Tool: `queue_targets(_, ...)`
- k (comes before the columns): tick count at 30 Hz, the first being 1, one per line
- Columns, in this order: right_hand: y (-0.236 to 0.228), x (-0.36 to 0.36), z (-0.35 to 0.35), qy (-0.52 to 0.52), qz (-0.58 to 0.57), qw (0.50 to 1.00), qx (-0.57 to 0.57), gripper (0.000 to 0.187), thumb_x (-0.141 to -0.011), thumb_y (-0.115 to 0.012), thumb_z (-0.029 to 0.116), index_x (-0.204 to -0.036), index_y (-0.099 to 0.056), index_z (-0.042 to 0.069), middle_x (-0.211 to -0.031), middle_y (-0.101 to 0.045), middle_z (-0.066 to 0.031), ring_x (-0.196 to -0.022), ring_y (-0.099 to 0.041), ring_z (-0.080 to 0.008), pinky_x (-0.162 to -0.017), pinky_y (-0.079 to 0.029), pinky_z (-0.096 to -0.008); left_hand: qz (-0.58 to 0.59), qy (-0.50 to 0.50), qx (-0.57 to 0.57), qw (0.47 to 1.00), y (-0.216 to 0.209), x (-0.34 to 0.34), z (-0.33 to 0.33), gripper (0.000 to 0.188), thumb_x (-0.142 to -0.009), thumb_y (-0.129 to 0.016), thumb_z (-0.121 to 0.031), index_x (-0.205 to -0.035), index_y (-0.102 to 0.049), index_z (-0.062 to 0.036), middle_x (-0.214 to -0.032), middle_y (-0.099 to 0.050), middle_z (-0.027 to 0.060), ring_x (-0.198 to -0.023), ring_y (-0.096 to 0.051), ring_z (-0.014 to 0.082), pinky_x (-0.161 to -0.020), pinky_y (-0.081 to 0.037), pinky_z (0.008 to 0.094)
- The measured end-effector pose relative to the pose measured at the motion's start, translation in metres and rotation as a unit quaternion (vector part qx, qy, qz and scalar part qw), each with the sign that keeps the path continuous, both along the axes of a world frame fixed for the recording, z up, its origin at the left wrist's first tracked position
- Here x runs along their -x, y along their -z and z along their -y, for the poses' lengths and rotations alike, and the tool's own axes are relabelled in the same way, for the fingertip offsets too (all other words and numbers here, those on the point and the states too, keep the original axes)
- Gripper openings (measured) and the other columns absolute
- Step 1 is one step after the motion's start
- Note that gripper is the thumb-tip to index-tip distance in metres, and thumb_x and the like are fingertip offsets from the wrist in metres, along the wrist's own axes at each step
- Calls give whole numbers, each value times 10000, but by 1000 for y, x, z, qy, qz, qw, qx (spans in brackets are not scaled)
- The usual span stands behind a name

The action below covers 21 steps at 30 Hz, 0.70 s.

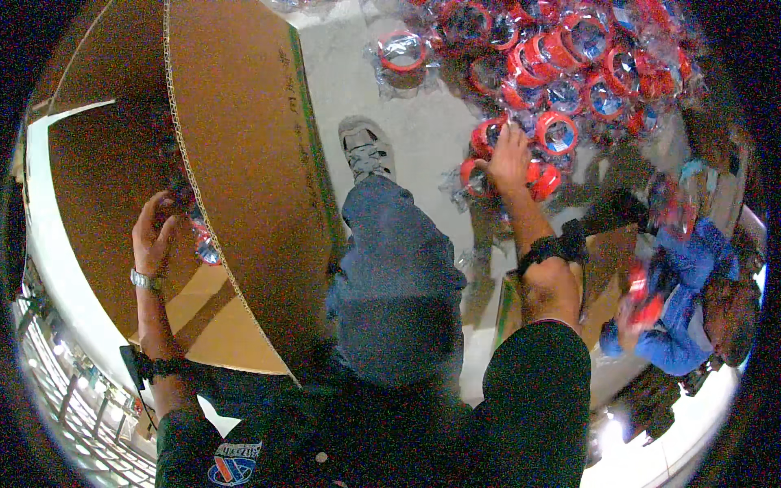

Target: Sorting and packing packaged items from a floor pile into cardboard boxes.

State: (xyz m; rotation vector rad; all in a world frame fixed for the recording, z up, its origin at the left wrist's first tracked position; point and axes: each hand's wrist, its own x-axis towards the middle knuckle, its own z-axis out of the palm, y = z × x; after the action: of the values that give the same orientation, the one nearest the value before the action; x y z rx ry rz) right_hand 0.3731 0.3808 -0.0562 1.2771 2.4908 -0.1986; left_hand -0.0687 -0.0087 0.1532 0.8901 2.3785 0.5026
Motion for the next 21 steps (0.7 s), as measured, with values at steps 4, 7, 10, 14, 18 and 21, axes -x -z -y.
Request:
queue_targets(4,3,3,-9,-7,43,998,-34,961,-618,-811,272,-1370,-267,22,-1407,-305,-188,-1280,-320,-357,-982,-322,-528,4,11,-16,1000,8,1,-4,435,-808,-581,10,-1232,-510,-58,-1066,-626,122,-950,-609,182,-799,-500,302)
queue_targets(7,-5,27,-15,-4,77,997,-25,921,-629,-798,233,-1360,-280,18,-1394,-318,-189,-1281,-318,-357,-980,-323,-526,23,5,-14,1000,12,3,4,432,-807,-582,10,-1228,-512,-62,-1060,-628,120,-943,-611,177,-789,-502,297)
queue_targets(10,3,24,-9,-35,28,997,-57,767,-664,-745,201,-1304,-360,23,-1295,-392,-162,-1188,-395,-338,-930,-366,-510,19,9,5,1000,8,5,7,449,-800,-597,15,-1234,-508,-58,-1090,-622,106,-978,-604,179,-829,-486,301)
queue_targets(14,24,26,6,-102,-79,991,-40,549,-681,-696,220,-1161,-497,43,-1135,-492,-136,-1079,-464,-318,-860,-405,-468,29,-14,-18,999,7,7,3,444,-786,-609,8,-1214,-519,-67,-1030,-637,124,-918,-624,185,-768,-502,306)
queue_targets(18,44,41,16,-194,-75,978,-33,266,-731,-609,173,-977,-577,78,-981,-562,-102,-968,-522,-287,-769,-422,-410,43,-15,-27,999,12,10,7,456,-778,-613,16,-1215,-519,-68,-1030,-637,124,-908,-627,185,-772,-501,304)
queue_targets(21,59,44,17,-205,-76,974,-63,133,-744,-551,122,-864,-604,100,-882,-579,-71,-874,-543,-270,-685,-424,-404,0,38,-26,999,11,9,8,463,-773,-618,19,-1217,-519,-68,-1041,-634,128,-906,-629,187,-776,-501,305)
